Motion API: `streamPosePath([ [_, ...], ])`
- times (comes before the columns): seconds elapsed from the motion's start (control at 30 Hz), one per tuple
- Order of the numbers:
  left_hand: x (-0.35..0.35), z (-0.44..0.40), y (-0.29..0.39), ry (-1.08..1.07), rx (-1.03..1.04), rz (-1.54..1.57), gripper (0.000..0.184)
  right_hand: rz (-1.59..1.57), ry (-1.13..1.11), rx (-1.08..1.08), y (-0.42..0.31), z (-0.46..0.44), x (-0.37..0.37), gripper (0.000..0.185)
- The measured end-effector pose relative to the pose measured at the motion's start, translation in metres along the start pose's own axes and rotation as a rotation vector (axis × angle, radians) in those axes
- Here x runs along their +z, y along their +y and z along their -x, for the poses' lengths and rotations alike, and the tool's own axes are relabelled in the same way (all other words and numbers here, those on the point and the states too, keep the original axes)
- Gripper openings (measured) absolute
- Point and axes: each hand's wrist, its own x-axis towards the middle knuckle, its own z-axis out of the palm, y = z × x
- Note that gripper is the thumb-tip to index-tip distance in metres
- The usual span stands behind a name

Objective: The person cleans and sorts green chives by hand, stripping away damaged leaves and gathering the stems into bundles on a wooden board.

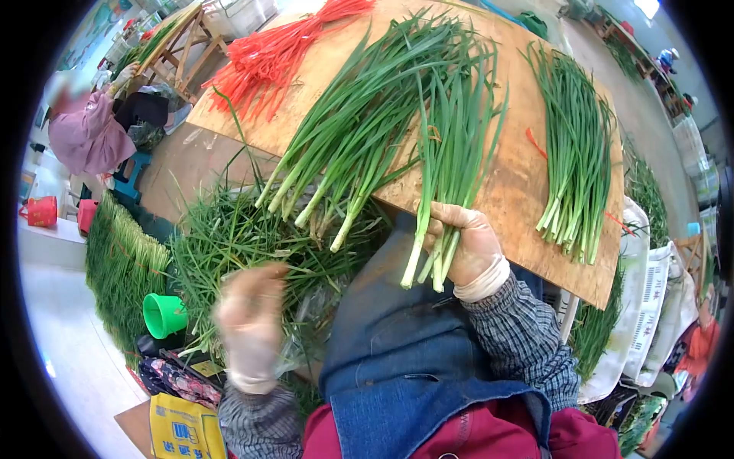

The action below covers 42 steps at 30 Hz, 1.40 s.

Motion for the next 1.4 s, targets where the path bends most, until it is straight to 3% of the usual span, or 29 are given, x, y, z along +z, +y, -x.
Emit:
streamPosePath([
  [0.07,0.035,0.000,0.020,-0.420,-0.101,0.261,0.013,0.038,0.042,-0.026,0.002,-0.001,0.003,0.014],
  [0.2,0.079,-0.009,0.051,-0.721,-0.541,0.561,0.019,0.062,0.057,-0.030,0.007,-0.003,0.000,0.017],
  [0.33,0.096,-0.017,0.053,-0.687,-0.636,0.645,0.020,-0.061,-0.057,0.111,0.010,-0.006,-0.006,0.024],
  [0.47,0.105,-0.010,0.046,-0.491,-0.505,0.633,0.013,-0.055,0.096,0.033,0.009,0.001,0.007,0.028],
  [0.6,0.107,-0.009,0.035,-0.410,-0.354,0.452,0.009,-0.028,0.064,-0.050,0.006,0.003,0.004,0.027],
  [0.93,0.108,-0.002,0.036,-0.415,-0.292,0.447,0.012,0.107,0.124,-0.013,0.002,0.008,-0.004,0.021],
  [1.03,0.106,-0.005,0.042,-0.456,-0.420,0.505,0.011,0.122,0.122,-0.039,0.000,0.009,-0.002,0.022],
  [1.23,0.100,-0.007,0.040,-0.530,-0.446,0.540,0.007,0.116,0.181,0.006,-0.004,0.015,0.002,0.023],
  [1.33,0.105,-0.003,0.015,-0.156,-0.001,0.236,0.010,0.062,0.184,0.025,-0.012,0.016,-0.001,0.026],
  [1.37,0.104,-0.003,0.010,-0.019,0.155,0.074,0.018,0.085,0.280,-0.007,-0.011,0.017,0.003,0.025],
  [1.4,0.104,-0.005,0.010,-0.033,0.178,-0.077,0.020,0.099,0.260,-0.013,-0.011,0.016,0.002,0.024],
])
